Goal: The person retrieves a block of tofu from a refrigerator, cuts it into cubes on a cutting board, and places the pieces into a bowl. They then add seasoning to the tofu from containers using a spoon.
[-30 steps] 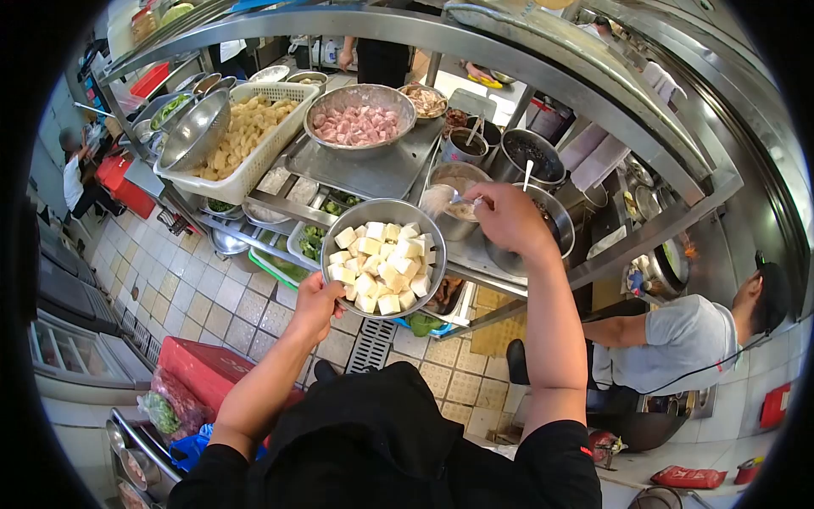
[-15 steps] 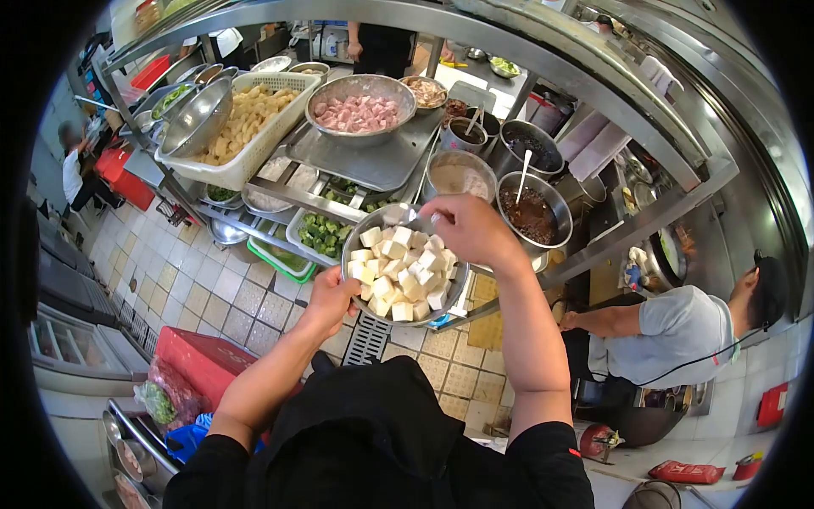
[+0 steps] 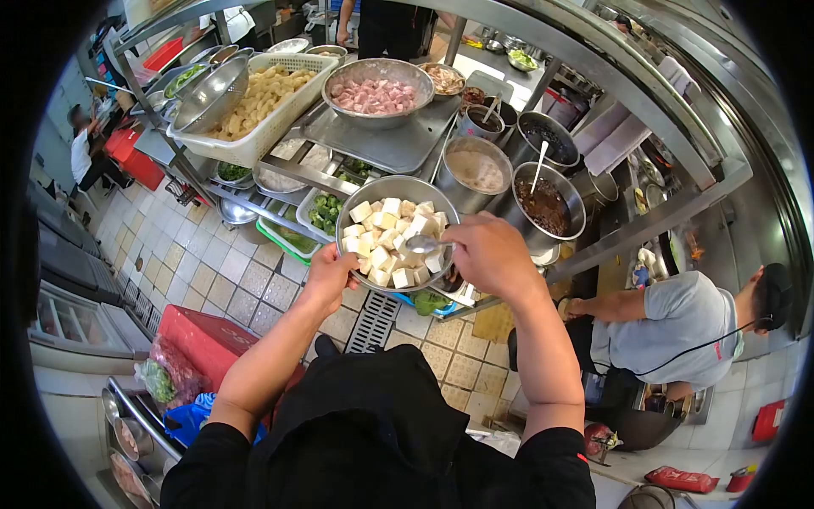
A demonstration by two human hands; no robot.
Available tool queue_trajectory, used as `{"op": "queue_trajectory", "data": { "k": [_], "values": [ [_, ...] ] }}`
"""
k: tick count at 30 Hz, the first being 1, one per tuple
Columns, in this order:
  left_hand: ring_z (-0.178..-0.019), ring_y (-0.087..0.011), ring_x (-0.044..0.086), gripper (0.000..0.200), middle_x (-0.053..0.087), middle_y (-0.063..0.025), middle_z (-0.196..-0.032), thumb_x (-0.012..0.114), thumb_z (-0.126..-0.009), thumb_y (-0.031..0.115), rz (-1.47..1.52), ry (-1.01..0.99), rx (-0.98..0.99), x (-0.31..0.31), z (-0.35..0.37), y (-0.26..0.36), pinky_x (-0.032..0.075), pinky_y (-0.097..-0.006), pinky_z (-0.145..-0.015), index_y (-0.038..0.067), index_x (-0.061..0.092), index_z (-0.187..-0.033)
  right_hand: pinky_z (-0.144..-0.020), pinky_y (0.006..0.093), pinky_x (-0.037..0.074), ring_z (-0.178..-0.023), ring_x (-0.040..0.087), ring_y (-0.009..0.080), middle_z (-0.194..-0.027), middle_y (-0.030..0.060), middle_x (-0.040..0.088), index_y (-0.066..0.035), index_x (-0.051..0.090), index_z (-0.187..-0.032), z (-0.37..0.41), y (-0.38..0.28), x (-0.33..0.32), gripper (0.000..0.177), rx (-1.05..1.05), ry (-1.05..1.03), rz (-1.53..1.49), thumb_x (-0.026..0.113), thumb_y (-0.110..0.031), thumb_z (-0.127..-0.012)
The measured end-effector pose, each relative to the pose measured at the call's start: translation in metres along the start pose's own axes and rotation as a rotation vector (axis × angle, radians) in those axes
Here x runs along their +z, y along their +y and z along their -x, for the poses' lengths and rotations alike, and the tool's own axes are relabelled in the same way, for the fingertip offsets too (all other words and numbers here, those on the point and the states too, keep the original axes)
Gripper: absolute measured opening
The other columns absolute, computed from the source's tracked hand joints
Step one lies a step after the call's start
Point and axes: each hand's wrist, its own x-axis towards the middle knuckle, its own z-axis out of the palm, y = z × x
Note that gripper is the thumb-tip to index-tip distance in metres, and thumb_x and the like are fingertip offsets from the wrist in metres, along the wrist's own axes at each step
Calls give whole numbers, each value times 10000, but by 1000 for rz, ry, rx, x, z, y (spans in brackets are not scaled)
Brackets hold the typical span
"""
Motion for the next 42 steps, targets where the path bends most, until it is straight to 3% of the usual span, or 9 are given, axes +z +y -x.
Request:
{"op": "queue_trajectory", "data": {
  "k": [7,13,19,23,25,28,34,37,42],
  "values": [
    [-549,-111,574,104,674,-40,-806,649,-937,3,38,49,22,-3,8,5,482,-264,-467,-20,691,-1030,-904,527,582,-1039,734,408,-1096,184,783,-124,820,-1118,-59,110,0,286,489,258,235,613,-170,-925],
    [-547,-112,572,100,670,-39,-800,649,-936,7,40,57,12,-5,3,3,485,-269,-473,-20,687,-1024,-950,519,594,-1075,749,392,-1119,182,791,-149,840,-1081,-120,159,48,310,459,10,160,600,-213,-895],
    [-558,-115,574,122,670,-42,-815,656,-935,19,35,77,19,-12,0,4,486,-271,-478,-10,686,-1049,-896,473,606,-1031,764,384,-1094,183,796,-145,848,-1050,-119,187,43,279,398,135,42,622,-243,-918],
    [-574,-132,597,93,682,-48,-810,671,-915,32,23,89,42,-11,-1,14,493,-280,-500,25,664,-1007,-782,398,586,-870,774,290,-963,162,807,-117,844,-1068,-93,159,8,253,344,271,-185,658,-222,-932],
    [-578,-132,600,92,683,-47,-819,669,-917,29,14,87,36,-11,-6,14,492,-278,-501,27,665,-1010,-706,335,530,-743,675,164,-836,107,769,-82,838,-1101,-77,123,-16,247,337,169,-395,674,-161,-935],
    [-583,-129,602,94,683,-46,-821,669,-923,27,32,77,30,-9,-12,16,493,-275,-504,28,664,-1017,-692,289,494,-746,596,90,-808,11,699,-31,806,-1185,-60,78,-26,286,250,-57,-486,647,-99,-957],
    [-594,-124,607,109,678,-40,-827,670,-930,25,5,56,19,-5,-19,17,496,-268,-519,28,667,-1039,-702,276,495,-777,586,66,-869,24,740,-18,797,-1196,-47,26,18,293,95,34,-466,645,-49,-947],
    [-594,-124,606,121,675,-38,-826,669,-922,20,9,85,19,-3,-17,16,497,-269,-523,24,674,-1043,-736,342,553,-775,698,169,-896,137,786,-66,825,-1160,-45,31,22,292,176,4,-567,667,-101,-917],
    [-567,-123,596,96,692,-48,-822,678,-917,21,15,67,51,-10,-14,14,502,-274,-494,2,686,-1011,-779,406,579,-828,749,302,-942,173,797,-76,826,-1147,-32,50,-2,290,258,40,-367,664,-119,-911]
  ]
}}
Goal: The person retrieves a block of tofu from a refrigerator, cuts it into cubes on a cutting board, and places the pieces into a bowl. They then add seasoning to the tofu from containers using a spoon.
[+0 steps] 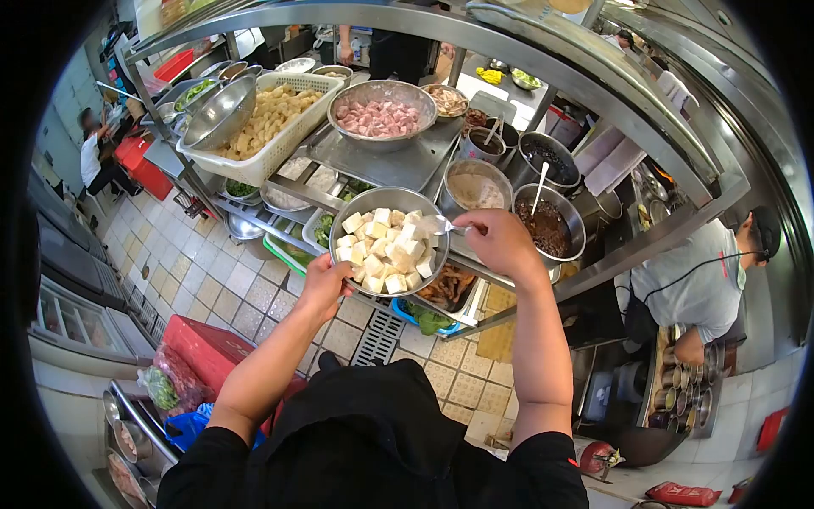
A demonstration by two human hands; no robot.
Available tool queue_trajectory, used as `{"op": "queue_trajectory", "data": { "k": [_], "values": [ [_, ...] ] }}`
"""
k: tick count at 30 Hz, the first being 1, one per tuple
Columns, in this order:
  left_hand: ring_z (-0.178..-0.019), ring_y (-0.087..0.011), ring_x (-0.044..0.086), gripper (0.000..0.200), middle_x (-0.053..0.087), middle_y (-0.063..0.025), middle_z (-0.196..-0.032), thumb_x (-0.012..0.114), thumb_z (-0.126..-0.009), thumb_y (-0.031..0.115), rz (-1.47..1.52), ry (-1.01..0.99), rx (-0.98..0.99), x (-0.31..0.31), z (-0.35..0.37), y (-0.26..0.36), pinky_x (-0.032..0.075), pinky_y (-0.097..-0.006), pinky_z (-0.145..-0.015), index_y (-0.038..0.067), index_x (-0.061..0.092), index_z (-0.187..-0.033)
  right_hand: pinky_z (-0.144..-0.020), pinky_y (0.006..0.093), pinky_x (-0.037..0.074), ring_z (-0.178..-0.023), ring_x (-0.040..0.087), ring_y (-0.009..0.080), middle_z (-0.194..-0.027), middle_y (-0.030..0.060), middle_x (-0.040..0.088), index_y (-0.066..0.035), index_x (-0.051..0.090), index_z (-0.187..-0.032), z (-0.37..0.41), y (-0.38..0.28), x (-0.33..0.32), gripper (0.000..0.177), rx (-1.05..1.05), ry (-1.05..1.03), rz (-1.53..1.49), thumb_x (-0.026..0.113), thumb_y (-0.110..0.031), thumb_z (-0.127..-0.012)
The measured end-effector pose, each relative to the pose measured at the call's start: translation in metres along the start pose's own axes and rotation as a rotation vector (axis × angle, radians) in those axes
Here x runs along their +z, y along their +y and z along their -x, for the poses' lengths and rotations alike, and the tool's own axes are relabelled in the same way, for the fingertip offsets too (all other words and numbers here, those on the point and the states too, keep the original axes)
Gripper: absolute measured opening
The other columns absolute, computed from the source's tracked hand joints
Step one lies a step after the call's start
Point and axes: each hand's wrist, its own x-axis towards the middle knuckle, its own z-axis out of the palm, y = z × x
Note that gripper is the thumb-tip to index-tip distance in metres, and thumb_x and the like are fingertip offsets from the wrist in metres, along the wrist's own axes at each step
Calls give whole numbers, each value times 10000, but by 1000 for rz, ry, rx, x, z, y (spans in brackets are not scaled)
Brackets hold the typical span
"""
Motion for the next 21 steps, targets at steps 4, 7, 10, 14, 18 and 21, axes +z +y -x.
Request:
{"op": "queue_trajectory", "data": {
  "k": [4,7,10,14,18,21],
  "values": [
    [-561,-119,590,94,694,-46,-821,676,-915,19,7,20,-6,-3,0,-4,497,-273,-494,7,687,-1007,-846,472,596,-909,735,391,-985,177,793,-90,833,-1082,5,3,13,249,-144,112,322,667,-138,-903],
    [-556,-115,583,94,698,-47,-825,674,-911,14,8,25,-7,-4,1,-6,491,-272,-493,8,687,-1004,-894,502,596,-1019,727,386,-1033,168,785,-117,835,-1041,7,-11,11,220,-169,184,484,661,-146,-910],
    [-554,-112,581,95,701,-47,-826,668,-911,8,11,16,-15,-6,2,-6,489,-274,-490,8,686,-1004,-904,505,593,-1073,718,373,-1050,159,774,-135,835,-1053,-4,1,5,229,-90,313,516,651,-144,-916],
    [-551,-112,581,121,701,-45,-824,644,-916,1,-10,-2,-14,-7,5,-10,487,-272,-483,-1,696,-1025,-904,526,575,-1025,711,394,-1093,170,751,-108,812,-1146,-44,56,1,244,54,363,579,689,-151,-939],
    [-542,-113,577,140,710,-51,-825,623,-918,-8,29,-37,-7,-8,10,-6,476,-269,-464,-9,705,-1032,-839,484,587,-886,717,367,-910,161,714,-34,742,-1046,-27,27,8,184,-10,470,437,748,-196,-958],
    [-534,-112,571,146,714,-53,-826,612,-922,-12,6,-23,13,-14,12,-11,470,-273,-450,-11,708,-1032,-655,400,586,-713,716,249,-756,92,666,-33,652,-922,22,27,57,228,140,94,94,708,-231,-1021]
  ]
}}
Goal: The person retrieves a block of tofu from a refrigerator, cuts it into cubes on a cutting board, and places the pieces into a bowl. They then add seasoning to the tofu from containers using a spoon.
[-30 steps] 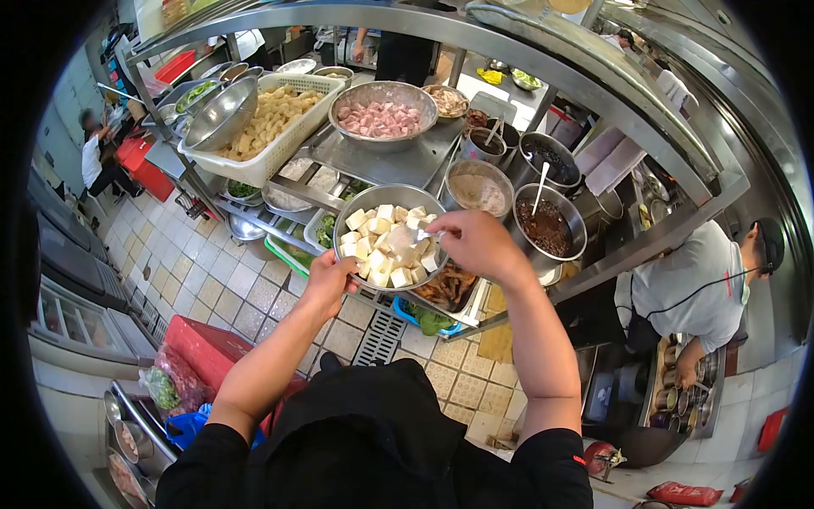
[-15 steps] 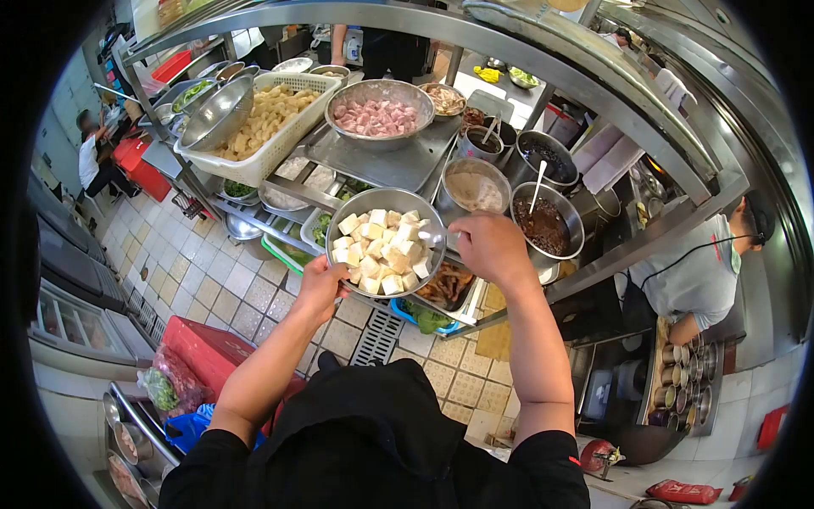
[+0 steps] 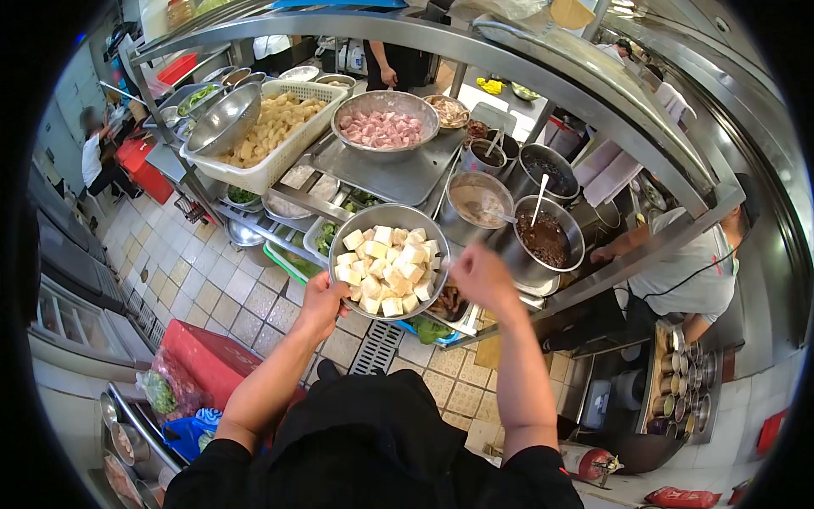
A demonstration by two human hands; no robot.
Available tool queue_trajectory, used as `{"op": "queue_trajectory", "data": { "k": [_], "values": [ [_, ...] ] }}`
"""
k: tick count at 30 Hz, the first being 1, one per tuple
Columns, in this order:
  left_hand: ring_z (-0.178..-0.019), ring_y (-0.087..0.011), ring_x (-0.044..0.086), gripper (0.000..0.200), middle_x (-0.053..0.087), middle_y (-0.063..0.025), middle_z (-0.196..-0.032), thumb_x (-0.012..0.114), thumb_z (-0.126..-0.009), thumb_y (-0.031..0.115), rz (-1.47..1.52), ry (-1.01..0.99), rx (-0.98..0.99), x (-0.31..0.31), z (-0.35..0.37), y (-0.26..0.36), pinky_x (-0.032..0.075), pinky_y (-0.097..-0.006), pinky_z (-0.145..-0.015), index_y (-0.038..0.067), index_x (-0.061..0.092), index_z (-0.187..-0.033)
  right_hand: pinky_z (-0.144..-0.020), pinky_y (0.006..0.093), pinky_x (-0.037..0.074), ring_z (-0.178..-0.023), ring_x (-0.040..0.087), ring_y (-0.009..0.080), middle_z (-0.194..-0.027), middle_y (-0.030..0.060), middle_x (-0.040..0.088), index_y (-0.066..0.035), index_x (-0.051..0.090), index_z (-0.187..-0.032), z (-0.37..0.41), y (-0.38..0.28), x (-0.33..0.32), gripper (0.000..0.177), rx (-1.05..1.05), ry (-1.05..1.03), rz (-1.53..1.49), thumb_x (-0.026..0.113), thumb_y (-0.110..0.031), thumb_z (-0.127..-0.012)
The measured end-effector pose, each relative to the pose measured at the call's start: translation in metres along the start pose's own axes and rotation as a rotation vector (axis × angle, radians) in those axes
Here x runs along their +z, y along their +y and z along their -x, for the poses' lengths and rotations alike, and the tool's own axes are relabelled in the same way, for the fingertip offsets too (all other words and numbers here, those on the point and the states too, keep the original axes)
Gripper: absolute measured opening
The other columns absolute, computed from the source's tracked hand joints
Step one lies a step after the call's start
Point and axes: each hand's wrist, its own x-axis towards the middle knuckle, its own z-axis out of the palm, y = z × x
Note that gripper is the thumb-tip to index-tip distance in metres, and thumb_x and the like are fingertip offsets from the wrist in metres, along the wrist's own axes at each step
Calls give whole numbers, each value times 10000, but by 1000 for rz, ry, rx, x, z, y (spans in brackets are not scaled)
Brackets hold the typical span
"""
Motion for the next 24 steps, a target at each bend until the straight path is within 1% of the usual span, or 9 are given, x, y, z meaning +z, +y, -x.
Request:
{"op": "queue_trajectory", "data": {
  "k": [2,4,7,9,12,16,20,22,24],
  "values": [
    [-532,-110,572,145,716,-55,-828,610,-929,-8,-13,-22,-7,-9,-4,-14,467,-273,-443,-11,709,-1034,-539,345,557,-631,696,192,-769,71,688,-35,672,-950,16,9,54,173,394,-245,-654,654,-189,-1028],
    [-530,-107,573,143,719,-57,-829,608,-936,-3,-26,-38,-16,-19,-8,-30,464,-272,-436,-11,710,-1036,-511,330,553,-594,686,185,-766,83,701,-23,675,-961,26,23,102,168,394,-217,-698,619,-166,-1028],
    [-525,-102,574,131,723,-64,-829,617,-940,-1,-122,10,-54,-34,0,-38,460,-272,-424,-16,708,-1032,-486,317,556,-555,679,172,-756,102,720,10,686,-991,37,21,125,182,372,-173,-775,606,-150,-1019],
    [-529,-96,580,124,727,-71,-827,629,-933,-11,-96,9,14,-32,25,-20,458,-271,-419,-24,706,-1029,-479,316,560,-538,676,167,-756,113,727,36,695,-1009,47,11,118,187,351,-180,-824,608,-130,-1012],
    [-530,-92,582,133,727,-69,-825,633,-928,-21,-131,15,32,-41,41,-21,462,-268,-420,-32,706,-1038,-468,318,556,-523,670,178,-755,123,723,47,690,-1004,59,-23,103,184,460,-175,-863,590,-108,-1005],
    [-532,-91,589,135,732,-71,-832,634,-935,-12,-192,68,-71,-63,35,-52,464,-262,-421,-34,708,-1046,-479,330,597,-528,679,182,-748,123,720,39,675,-1049,65,-2,148,193,500,-251,-816,546,-100,-1011],
    [-529,-92,589,142,720,-59,-822,631,-943,0,-124,67,-35,-56,53,-41,469,-261,-426,-33,705,-1060,-478,344,580,-580,681,173,-834,117,735,66,683,-1101,72,-22,131,231,427,-186,-898,521,-87,-1039],
    [-529,-91,589,146,716,-55,-819,629,-946,4,-115,65,16,-56,48,-42,471,-260,-428,-32,704,-1066,-480,347,587,-598,676,165,-864,106,740,59,682,-1121,68,-9,145,231,433,-196,-880,513,-81,-1045],
    [-527,-91,585,155,710,-48,-816,631,-946,8,-129,50,-39,-61,37,-55,478,-260,-433,-30,702,-1079,-480,346,591,-585,660,167,-870,106,737,52,683,-1125,67,2,162,224,516,-216,-914,530,-86,-1038]
  ]
}}
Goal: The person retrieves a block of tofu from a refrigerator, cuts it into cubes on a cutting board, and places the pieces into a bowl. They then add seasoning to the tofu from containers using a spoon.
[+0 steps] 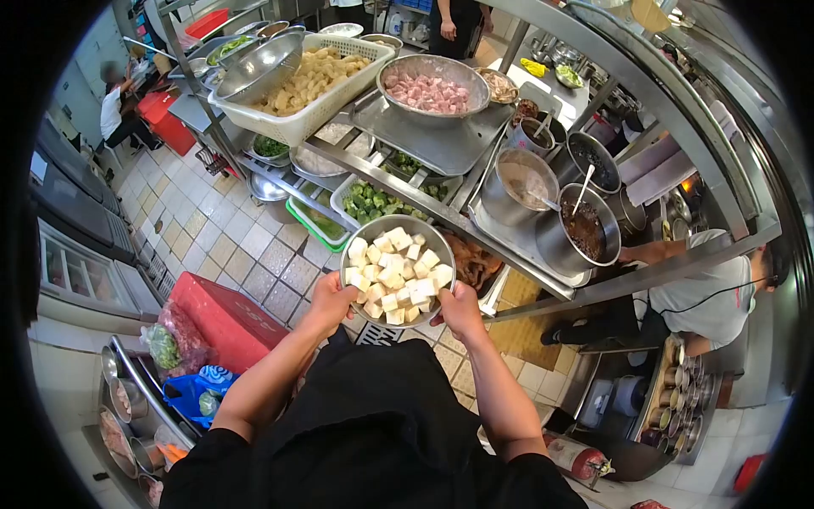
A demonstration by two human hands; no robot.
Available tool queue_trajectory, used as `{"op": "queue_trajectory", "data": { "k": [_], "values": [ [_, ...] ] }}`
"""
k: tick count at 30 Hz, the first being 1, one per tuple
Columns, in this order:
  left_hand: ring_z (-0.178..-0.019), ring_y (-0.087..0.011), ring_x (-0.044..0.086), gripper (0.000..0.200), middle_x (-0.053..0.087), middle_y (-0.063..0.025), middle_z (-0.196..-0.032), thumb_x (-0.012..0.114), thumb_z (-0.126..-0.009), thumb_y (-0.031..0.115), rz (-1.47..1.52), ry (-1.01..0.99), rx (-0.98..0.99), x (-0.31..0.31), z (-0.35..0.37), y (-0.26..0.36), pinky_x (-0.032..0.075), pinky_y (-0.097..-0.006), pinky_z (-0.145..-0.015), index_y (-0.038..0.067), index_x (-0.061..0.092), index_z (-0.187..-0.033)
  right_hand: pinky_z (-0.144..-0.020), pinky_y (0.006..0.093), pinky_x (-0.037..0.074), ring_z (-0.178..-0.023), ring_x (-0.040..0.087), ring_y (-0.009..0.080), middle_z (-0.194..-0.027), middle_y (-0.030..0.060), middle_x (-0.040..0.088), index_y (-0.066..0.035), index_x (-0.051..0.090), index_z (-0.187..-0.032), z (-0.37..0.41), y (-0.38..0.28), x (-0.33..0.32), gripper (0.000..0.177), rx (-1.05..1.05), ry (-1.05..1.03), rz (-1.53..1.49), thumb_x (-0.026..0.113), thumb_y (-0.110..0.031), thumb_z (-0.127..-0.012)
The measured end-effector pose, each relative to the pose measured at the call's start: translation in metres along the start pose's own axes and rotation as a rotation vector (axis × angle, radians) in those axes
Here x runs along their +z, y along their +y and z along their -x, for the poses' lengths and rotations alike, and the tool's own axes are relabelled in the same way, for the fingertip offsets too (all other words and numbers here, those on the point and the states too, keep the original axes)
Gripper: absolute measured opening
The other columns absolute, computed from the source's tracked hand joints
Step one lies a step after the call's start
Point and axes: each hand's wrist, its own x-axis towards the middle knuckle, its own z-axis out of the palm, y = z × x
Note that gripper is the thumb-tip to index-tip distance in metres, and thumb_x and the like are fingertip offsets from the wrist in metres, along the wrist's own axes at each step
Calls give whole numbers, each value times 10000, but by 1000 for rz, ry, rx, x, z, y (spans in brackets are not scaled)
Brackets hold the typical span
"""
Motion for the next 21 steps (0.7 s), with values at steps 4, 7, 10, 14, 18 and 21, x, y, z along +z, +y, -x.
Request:
{"op": "queue_trajectory", "data": {
  "k": [4,7,10,14,18,21],
  "values": [
    [-547,-88,589,187,740,-57,-884,651,-941,-1,2,-13,-7,-6,-4,-9,470,-248,-427,-17,706,-1119,-483,342,595,-596,675,169,-869,105,740,43,679,-1104,0,1,-4,207,-19,11,33,548,-95,-1023],
    [-560,-83,603,218,752,-60,-926,646,-963,8,-17,-46,97,0,13,35,486,-240,-433,-21,705,-1171,-490,318,590,-600,691,172,-876,101,747,37,681,-1141,24,-47,0,225,-197,20,4,509,-63,-1038],
    [-565,-81,607,249,754,-54,-947,638,-963,5,-7,-69,172,-3,5,32,503,-241,-447,-27,700,-1202,-489,315,590,-588,687,172,-869,102,747,35,682,-1138,18,-42,1,226,-214,18,-16,504,-63,-1038],
    [-551,-91,600,155,690,-42,-842,622,-941,-36,12,-46,18,-4,5,15,499,-251,-442,-40,667,-1089,-481,322,593,-579,686,178,-857,102,744,27,681,-1124,4,-15,-2,219,-47,-18,-32,516,-78,-1025],
    [-536,-99,589,167,690,-44,-848,623,-934,-39,-10,-46,-96,-13,-1,2,504,-255,-453,-30,663,-1096,-482,333,600,-595,702,192,-860,119,753,26,664,-1142,0,0,8,224,32,-10,14,539,-85,-993],
    [-538,-99,594,177,687,-46,-848,616,-941,-37,12,-42,-61,-15,5,18,502,-257,-452,-34,662,-1112,-485,327,595,-594,696,179,-853,112,744,22,667,-1135,8,-16,11,208,-64,24,0,527,-71,-1011]
  ]
}}
